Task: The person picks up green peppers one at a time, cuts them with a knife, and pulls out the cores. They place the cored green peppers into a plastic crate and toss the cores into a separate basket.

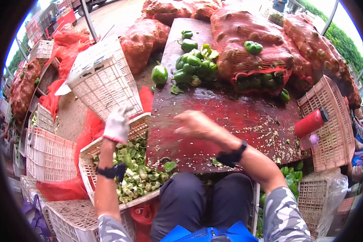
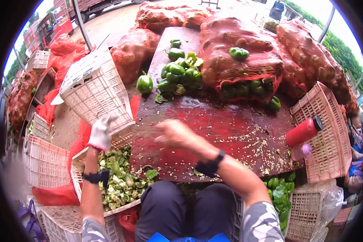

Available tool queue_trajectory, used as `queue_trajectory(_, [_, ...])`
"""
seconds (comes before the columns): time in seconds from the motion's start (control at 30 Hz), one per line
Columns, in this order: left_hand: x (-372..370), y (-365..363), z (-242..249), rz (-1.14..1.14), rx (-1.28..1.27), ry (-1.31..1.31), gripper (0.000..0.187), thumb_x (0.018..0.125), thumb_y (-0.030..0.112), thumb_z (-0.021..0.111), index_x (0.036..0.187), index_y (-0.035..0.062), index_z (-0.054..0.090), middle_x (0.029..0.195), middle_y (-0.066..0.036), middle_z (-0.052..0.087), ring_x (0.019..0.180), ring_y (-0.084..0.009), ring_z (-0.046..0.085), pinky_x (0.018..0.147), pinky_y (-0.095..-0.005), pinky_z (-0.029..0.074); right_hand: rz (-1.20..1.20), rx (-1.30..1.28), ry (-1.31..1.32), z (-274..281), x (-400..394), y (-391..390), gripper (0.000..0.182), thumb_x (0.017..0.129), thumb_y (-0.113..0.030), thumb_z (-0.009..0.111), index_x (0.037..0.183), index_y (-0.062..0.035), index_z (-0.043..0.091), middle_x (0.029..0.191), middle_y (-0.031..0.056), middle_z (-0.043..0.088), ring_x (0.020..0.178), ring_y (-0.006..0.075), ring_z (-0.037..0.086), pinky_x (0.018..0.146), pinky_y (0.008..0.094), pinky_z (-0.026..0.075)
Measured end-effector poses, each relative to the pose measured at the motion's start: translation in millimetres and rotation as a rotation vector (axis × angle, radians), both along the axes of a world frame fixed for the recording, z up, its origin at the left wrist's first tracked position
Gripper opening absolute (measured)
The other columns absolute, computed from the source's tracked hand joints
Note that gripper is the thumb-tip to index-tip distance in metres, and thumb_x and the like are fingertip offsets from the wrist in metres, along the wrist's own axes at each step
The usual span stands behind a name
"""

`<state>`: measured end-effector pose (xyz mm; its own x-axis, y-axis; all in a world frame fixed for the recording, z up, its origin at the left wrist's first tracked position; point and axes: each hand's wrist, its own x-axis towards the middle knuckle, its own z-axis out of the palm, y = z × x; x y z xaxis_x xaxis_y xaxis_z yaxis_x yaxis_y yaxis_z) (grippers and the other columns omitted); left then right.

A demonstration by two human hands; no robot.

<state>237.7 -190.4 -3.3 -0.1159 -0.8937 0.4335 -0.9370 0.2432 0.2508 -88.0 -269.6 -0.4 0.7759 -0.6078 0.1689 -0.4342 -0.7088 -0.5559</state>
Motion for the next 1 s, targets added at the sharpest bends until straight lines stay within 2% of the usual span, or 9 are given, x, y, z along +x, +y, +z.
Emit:
queue_trajectory(0.13, [-12, -118, -14, 0.086, -0.133, -0.042, 0.044, 0.079, -0.004, 0.052, 0.120, 0.0073, 0.064, 0.118, -0.015, 0.066, 0.102, -0.0294, 0.066, 0.091, -0.0377, 0.053, -0.509, 0.270, -0.178, 2, -92, -15, 0.039, 0.088, -0.027, 0.072, 0.116, 0.0008, 0.069, 0.112, 0.0173, 0.072, 0.104, 0.0260, 0.069, 0.091, 0.0360, 0.054])
queue_trajectory(0.2, [-18, -181, -25, 0.191, -0.037, 0.336, 0.043, 0.083, -0.001, 0.052, 0.124, 0.0062, 0.062, 0.119, -0.016, 0.066, 0.104, -0.0291, 0.066, 0.093, -0.0376, 0.052, -0.708, 0.349, -0.285, -4, -133, -14, 0.034, 0.090, -0.021, 0.072, 0.114, 0.0024, 0.069, 0.100, 0.0125, 0.074, 0.090, 0.0173, 0.070, 0.080, 0.0309, 0.056])
queue_trajectory(0.4, [-37, -304, -65, -0.034, 0.006, 0.312, 0.052, 0.092, 0.001, 0.046, 0.143, 0.0072, 0.049, 0.132, -0.017, 0.060, 0.120, -0.0268, 0.059, 0.102, -0.0353, 0.046, -0.951, 0.241, -0.490, -24, -183, 17, 0.025, 0.090, -0.010, 0.067, 0.110, 0.0037, 0.068, 0.074, 0.0014, 0.066, 0.064, 0.0061, 0.060, 0.057, 0.0235, 0.049])
queue_trajectory(0.47, [-56, -313, -44, -0.124, 0.231, 0.377, 0.058, 0.089, 0.003, 0.052, 0.146, 0.0045, 0.044, 0.141, -0.018, 0.054, 0.125, -0.0278, 0.056, 0.106, -0.0347, 0.044, -0.933, 0.273, -0.452, -23, -186, 29, 0.022, 0.091, -0.009, 0.065, 0.108, 0.0037, 0.069, 0.072, 0.0019, 0.066, 0.062, 0.0065, 0.060, 0.055, 0.0234, 0.049])
queue_trajectory(0.5, [-64, -316, -39, -0.229, 0.168, 0.099, 0.059, 0.088, 0.003, 0.052, 0.146, 0.0043, 0.044, 0.143, -0.019, 0.051, 0.128, -0.0289, 0.054, 0.108, -0.0354, 0.042, -0.936, 0.317, -0.444, -19, -185, 35, 0.020, 0.091, -0.009, 0.064, 0.106, 0.0038, 0.069, 0.071, 0.0015, 0.065, 0.060, 0.0067, 0.060, 0.054, 0.0234, 0.048])
queue_trajectory(0.6, [-103, -309, -5, -0.309, 0.336, 0.191, 0.055, 0.091, 0.009, 0.049, 0.146, 0.0067, 0.045, 0.148, -0.020, 0.046, 0.139, -0.0320, 0.041, 0.116, -0.0381, 0.034, -0.893, 0.414, -0.397, -17, -189, 45, 0.020, 0.092, -0.011, 0.064, 0.106, 0.0035, 0.069, 0.069, 0.0004, 0.063, 0.056, 0.0059, 0.058, 0.050, 0.0227, 0.046])
queue_trajectory(0.77, [-143, -273, 29, -0.340, 0.410, 0.174, 0.048, 0.097, 0.017, 0.044, 0.144, 0.0114, 0.048, 0.142, -0.020, 0.051, 0.134, -0.0326, 0.047, 0.114, -0.0396, 0.035, -0.915, 0.428, -0.449, -17, -188, 39, 0.024, 0.094, -0.014, 0.066, 0.110, 0.0038, 0.067, 0.068, -0.0001, 0.062, 0.056, 0.0053, 0.056, 0.048, 0.0224, 0.044])
queue_trajectory(0.83, [-136, -281, -10, -0.381, 0.305, 0.252, 0.050, 0.096, 0.012, 0.042, 0.145, 0.0110, 0.044, 0.137, -0.021, 0.054, 0.129, -0.0337, 0.051, 0.110, -0.0398, 0.039, -0.882, 0.472, -0.570, -19, -182, 34, 0.029, 0.094, -0.015, 0.069, 0.115, 0.0047, 0.065, 0.070, 0.0002, 0.062, 0.056, 0.0051, 0.056, 0.049, 0.0222, 0.044])
queue_trajectory(1.0, [-135, -258, -43, -0.460, 0.165, 0.283, 0.070, 0.086, -0.007, 0.047, 0.152, 0.0094, 0.029, 0.129, -0.020, 0.059, 0.112, -0.0311, 0.060, 0.098, -0.0396, 0.047, -0.822, 0.336, -0.588, -12, -163, 22, 0.046, 0.093, -0.024, 0.072, 0.130, 0.0009, 0.059, 0.105, 0.0076, 0.066, 0.066, 0.0076, 0.059, 0.059, 0.0240, 0.050])
